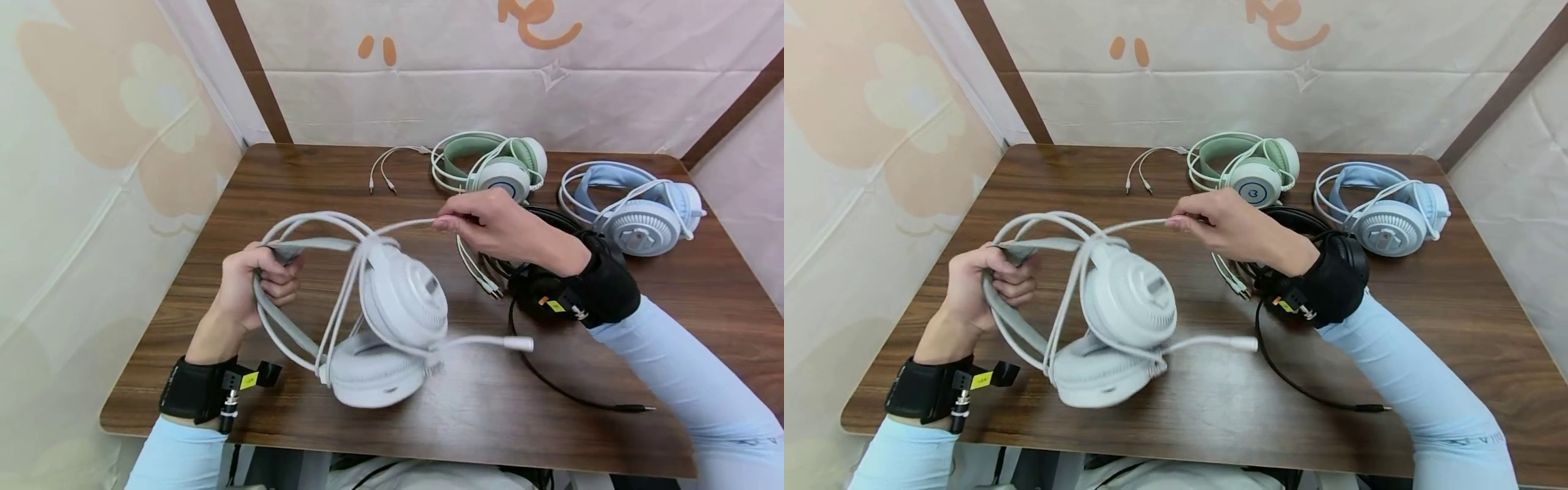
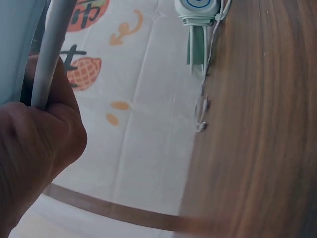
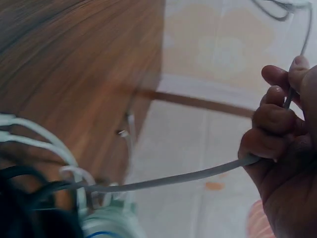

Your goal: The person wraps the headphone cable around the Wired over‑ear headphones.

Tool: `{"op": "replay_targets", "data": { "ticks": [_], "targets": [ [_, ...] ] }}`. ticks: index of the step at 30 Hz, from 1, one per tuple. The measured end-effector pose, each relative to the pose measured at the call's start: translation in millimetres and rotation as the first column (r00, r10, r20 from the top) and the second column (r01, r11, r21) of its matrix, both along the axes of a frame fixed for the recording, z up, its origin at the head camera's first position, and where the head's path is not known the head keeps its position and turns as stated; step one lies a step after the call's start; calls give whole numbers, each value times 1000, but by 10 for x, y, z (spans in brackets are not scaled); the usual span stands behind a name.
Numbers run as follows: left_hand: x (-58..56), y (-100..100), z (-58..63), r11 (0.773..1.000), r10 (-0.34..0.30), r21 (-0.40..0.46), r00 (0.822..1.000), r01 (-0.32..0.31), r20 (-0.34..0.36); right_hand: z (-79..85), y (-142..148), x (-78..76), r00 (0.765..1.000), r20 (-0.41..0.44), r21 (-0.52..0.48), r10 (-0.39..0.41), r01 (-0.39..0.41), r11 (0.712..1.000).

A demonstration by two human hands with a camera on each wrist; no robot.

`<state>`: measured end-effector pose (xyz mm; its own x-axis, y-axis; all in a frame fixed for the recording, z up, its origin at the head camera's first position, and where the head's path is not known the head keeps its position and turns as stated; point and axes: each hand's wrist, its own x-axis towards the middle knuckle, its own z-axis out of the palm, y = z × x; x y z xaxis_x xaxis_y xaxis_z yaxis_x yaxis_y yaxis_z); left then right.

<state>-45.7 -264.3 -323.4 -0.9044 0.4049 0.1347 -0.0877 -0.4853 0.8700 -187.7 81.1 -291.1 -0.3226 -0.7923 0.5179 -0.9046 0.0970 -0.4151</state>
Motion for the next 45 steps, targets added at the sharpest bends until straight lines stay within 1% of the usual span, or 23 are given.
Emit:
{"op": "replay_targets", "data": {
  "ticks": [3, 6, 9, 11, 12, 13, 14, 16, 18, 19, 20, 21, 23, 25, 28, 31, 33, 35, 37, 40, 42, 43, 45],
  "targets": [
    [-20, -61, -65, 978, -70, 202, 996, 59, 49, -171, 73, -83, 992, 76, 55, -98, 94, 994],
    [-24, -99, -95, 917, -112, 394, 990, 68, 89, -340, 102, -122, 978, 111, 141, -176, 160, 977],
    [-38, -116, -85, 867, -51, 499, 991, -19, 127, -497, 46, -37, 970, 165, 176, -181, 151, 973],
    [-58, -114, -62, 836, -15, 542, 985, -83, 174, -585, -56, 112, 954, 262, 178, -148, 103, 979],
    [-69, -111, -50, 822, 4, 557, 980, -117, 201, -618, -128, 212, 938, 325, 166, -124, 72, 983],
    [-80, -104, -40, 807, 17, 571, 972, -151, 233, -644, -205, 324, 918, 385, 148, -92, 37, 988],
    [-92, -95, -33, 790, 17, 588, 965, -174, 263, -657, -281, 448, 887, 457, 135, -61, -1, 991],
    [-108, -80, -30, 761, 15, 612, 949, -215, 315, -654, -424, 701, 799, 601, 105, 11, -93, 990],
    [-109, -64, -37, 748, 53, 604, 932, -275, 359, -591, -521, 930, 705, 705, 65, 79, -175, 982],
    [-108, -56, -43, 746, 80, 590, 921, -309, 381, -550, -544, 1019, 692, 715, 54, 95, -191, 980],
    [-105, -52, -50, 746, 109, 572, 910, -341, 401, -504, -552, 1086, 702, 705, 56, 99, -194, 979],
    [-102, -48, -53, 747, 138, 551, 898, -372, 419, -453, -547, 1133, 729, 677, 61, 101, -193, 979],
    [-96, -41, -45, 745, 193, 511, 872, -428, 449, -358, -513, 1175, 818, 570, 84, 77, -152, 985],
    [-96, -33, -22, 745, 226, 479, 852, -463, 472, -289, -464, 1177, 908, 419, 113, 20, -74, 991],
    [-112, -8, 21, 747, 248, 446, 829, -494, 502, -225, -402, 1178, 953, 301, 123, -3, -36, 992],
    [-144, 35, 45, 749, 273, 398, 794, -529, 543, -186, -361, 1207, 977, 215, 113, -1, -24, 993],
    [-175, 69, 49, 743, 302, 360, 763, -564, 571, -167, -339, 1235, 988, 153, 109, 1, -18, 994],
    [-207, 106, 44, 723, 338, 333, 730, -606, 594, -153, -322, 1265, 996, 94, 109, 7, -17, 994],
    [-237, 143, 31, 692, 387, 306, 694, -654, 607, -147, -313, 1290, 999, 36, 112, 5, -9, 994],
    [-274, 202, 3, 643, 451, 271, 640, -716, 622, -161, -313, 1316, 999, -42, 119, 5, 0, 993],
    [-294, 239, -19, 623, 475, 246, 609, -743, 635, -177, -322, 1331, 995, -102, 129, 5, 8, 992],
    [-301, 259, -28, 619, 487, 231, 597, -751, 637, -186, -327, 1339, 991, -133, 136, 8, 10, 991],
    [-314, 295, -44, 619, 503, 212, 589, -756, 633, -200, -339, 1353, 984, -174, 157, 21, 7, 988]
  ]
}}
